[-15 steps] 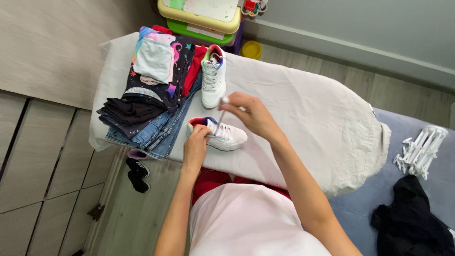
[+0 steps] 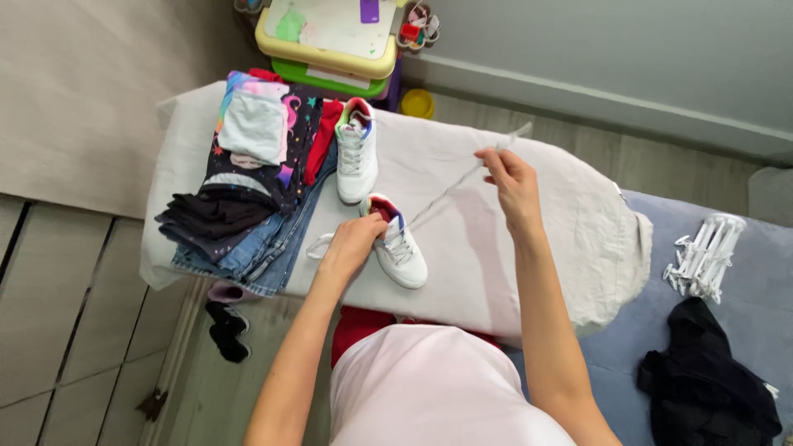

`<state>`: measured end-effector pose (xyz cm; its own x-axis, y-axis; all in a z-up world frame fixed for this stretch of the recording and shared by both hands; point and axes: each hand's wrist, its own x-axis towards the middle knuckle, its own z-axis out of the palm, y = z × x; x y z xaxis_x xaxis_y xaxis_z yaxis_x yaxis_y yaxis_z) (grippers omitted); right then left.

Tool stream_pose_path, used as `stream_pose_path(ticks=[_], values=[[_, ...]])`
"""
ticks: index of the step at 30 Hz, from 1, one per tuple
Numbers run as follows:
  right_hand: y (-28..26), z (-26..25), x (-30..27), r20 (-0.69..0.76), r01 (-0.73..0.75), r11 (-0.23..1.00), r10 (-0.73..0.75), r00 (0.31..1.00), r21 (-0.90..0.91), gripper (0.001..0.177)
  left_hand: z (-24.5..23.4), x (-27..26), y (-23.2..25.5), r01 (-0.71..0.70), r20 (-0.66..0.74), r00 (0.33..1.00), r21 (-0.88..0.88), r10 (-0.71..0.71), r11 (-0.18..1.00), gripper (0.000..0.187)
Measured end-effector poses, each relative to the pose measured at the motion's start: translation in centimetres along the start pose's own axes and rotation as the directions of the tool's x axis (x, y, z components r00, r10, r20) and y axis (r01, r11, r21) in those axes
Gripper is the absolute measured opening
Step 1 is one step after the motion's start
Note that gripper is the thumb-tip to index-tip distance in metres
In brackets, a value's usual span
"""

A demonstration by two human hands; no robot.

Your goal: The person is threading laces into a pair of white sneakers.

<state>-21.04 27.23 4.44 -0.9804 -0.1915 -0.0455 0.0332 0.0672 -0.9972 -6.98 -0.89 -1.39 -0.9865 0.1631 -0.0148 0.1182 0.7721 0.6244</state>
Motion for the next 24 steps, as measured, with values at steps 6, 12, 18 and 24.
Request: stream_pose_path(ticks=[6, 12, 18, 24], values=[[-5.3, -1.4, -2.7, -0.035, 0.164, 0.985, -0.162, 0.986, 0.056, 0.02, 0.8, 1.6, 2.0, -0.116, -0.022, 0.993, 0.066, 0.118, 0.991, 0.021], [-8.3, -0.2, -4.3, -0.108, 0.293, 0.956, -0.291, 0.951, 0.009, 0.043, -0.2, 4.8, 4.5, 0.007, 0.134, 0.991, 0.035, -0.011, 0.999, 0.017], [-1.4, -0.7, -3.3, -0.07, 0.303, 0.91, -0.334, 0.94, -0.285, 0.017, -1.2, 7.8, 5.0, 0.196, 0.238, 0.956, -0.093, -0.17, 0.976, 0.021], [7.9, 1.1, -4.0, -0.089, 0.047, 0.981, -0.065, 0.994, -0.188, 0.024, -1.0, 9.3, 4.1, 0.21, 0.269, 0.954, -0.284, -0.133, 0.935, 0.029]])
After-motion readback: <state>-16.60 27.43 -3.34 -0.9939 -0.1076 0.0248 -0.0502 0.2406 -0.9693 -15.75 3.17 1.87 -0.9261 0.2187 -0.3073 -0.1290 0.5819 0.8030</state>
